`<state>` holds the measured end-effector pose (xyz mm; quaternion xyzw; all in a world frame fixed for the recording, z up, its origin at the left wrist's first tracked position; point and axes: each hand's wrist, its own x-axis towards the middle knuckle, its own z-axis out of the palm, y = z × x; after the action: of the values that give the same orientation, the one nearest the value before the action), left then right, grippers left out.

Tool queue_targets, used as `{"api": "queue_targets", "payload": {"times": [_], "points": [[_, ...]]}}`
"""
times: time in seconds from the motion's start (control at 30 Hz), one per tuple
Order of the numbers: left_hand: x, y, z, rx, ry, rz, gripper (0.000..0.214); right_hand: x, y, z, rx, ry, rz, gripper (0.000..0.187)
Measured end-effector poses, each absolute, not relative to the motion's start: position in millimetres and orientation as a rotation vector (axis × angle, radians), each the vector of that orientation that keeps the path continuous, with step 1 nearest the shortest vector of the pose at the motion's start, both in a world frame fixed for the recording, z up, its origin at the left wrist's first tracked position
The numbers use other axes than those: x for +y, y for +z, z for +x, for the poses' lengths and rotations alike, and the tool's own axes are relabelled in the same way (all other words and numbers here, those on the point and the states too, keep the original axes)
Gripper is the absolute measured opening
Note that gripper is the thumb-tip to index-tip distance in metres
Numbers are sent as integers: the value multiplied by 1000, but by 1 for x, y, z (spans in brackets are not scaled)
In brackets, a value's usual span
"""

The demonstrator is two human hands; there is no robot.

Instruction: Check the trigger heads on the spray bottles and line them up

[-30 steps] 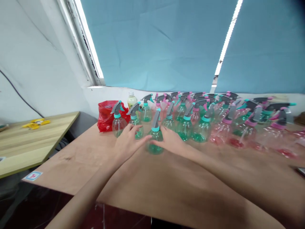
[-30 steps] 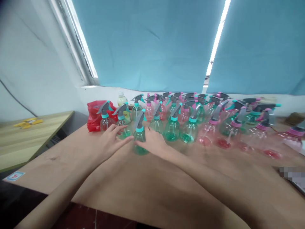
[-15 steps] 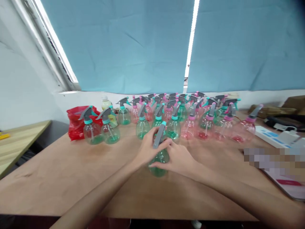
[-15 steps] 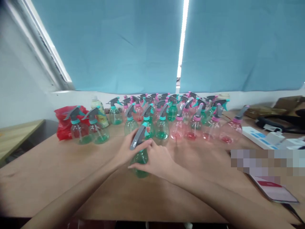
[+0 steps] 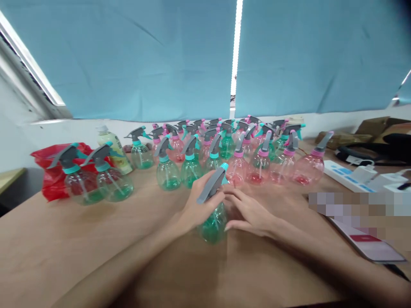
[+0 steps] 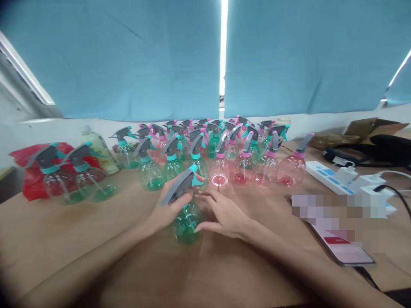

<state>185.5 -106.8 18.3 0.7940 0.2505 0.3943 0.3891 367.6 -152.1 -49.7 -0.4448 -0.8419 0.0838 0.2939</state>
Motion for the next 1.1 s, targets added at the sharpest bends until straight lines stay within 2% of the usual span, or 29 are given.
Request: {"api": "queue_targets", "payload": {"times": [0.1, 0.23, 0.53, 0.77, 0.97, 1.1], "points": [[-104, 21, 183, 656, 996, 2034, 21, -142, -65, 390, -2264, 214, -1242, 62], [-97, 23, 178, 707, 1003, 2054, 28, -134, -77, 398, -2261, 162, -1309, 54], [-91, 22, 174, 741, 992, 2103, 38, -138, -78, 393, -2256, 257, -1369, 63], [-90, 22, 175, 723, 1000, 2097, 33, -138, -77, 396, -2267, 326, -1378, 67], [-90, 23, 175, 751, 1015, 2119, 14, -138, -78, 397, -2230, 361, -1369, 64], [-91, 25, 176, 722, 1017, 2125, 15, -138, -78, 399, -2251, 369, -1370, 65]]}}
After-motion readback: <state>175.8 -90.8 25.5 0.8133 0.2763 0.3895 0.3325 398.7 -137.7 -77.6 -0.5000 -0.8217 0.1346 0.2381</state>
